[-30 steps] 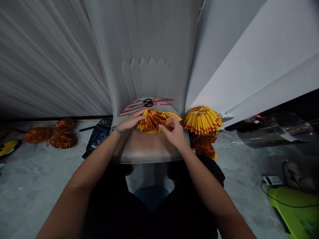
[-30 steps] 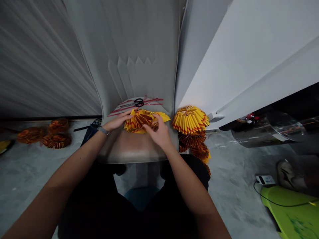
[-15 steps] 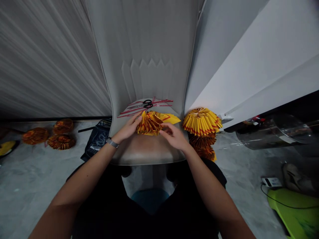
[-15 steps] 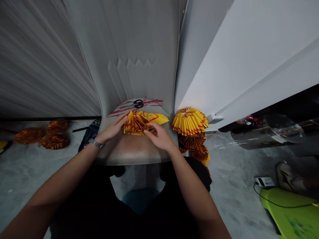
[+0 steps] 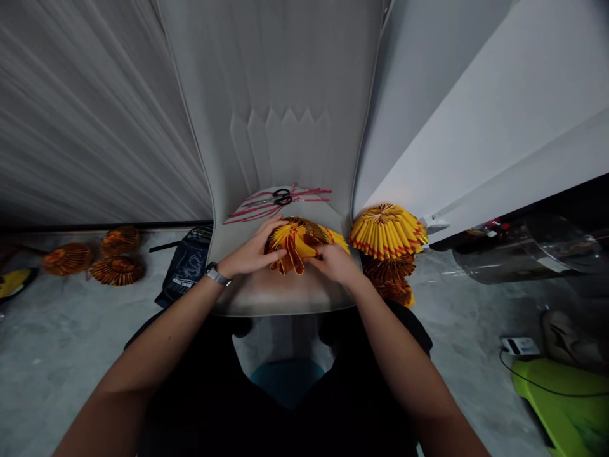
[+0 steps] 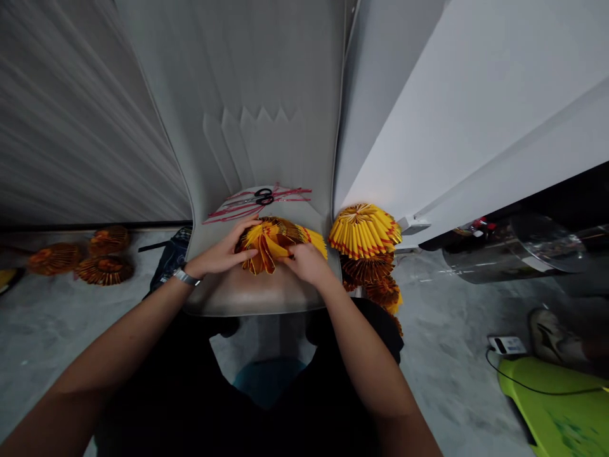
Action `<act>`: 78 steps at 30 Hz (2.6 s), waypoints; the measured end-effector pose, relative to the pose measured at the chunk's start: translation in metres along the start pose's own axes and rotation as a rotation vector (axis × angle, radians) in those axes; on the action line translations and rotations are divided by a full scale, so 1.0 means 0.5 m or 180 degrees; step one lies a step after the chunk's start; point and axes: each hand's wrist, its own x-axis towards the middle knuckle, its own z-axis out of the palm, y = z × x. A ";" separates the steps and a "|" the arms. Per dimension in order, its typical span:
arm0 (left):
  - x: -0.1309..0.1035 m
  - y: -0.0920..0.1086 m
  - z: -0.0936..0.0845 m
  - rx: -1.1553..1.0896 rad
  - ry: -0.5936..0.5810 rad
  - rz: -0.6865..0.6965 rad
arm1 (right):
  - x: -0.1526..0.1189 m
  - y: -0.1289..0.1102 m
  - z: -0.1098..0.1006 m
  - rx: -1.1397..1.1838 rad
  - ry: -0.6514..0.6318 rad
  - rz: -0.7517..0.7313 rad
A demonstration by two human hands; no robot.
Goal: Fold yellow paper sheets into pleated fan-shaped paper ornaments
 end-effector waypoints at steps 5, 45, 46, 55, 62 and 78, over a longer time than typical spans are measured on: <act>0.010 0.012 0.022 -0.0210 0.0179 -0.0232 | 0.009 -0.030 0.010 -0.0249 0.0030 0.0430; 0.034 -0.048 -0.042 -0.0589 -0.0181 -0.0363 | 0.051 -0.077 0.044 -0.1191 0.0360 0.0356; 0.030 -0.048 -0.043 -0.0582 -0.0218 -0.0354 | 0.048 -0.075 0.046 -0.1199 0.0393 0.0332; 0.004 -0.029 0.004 -0.0708 0.0603 -0.1119 | 0.041 -0.055 0.064 -0.0339 0.0561 0.0167; -0.018 -0.036 0.076 -0.0521 0.0968 -0.0329 | 0.076 -0.022 0.067 0.1123 0.1011 0.0775; 0.003 -0.027 0.007 0.0451 0.2096 -0.0486 | 0.098 -0.032 0.077 0.2679 0.0449 0.1866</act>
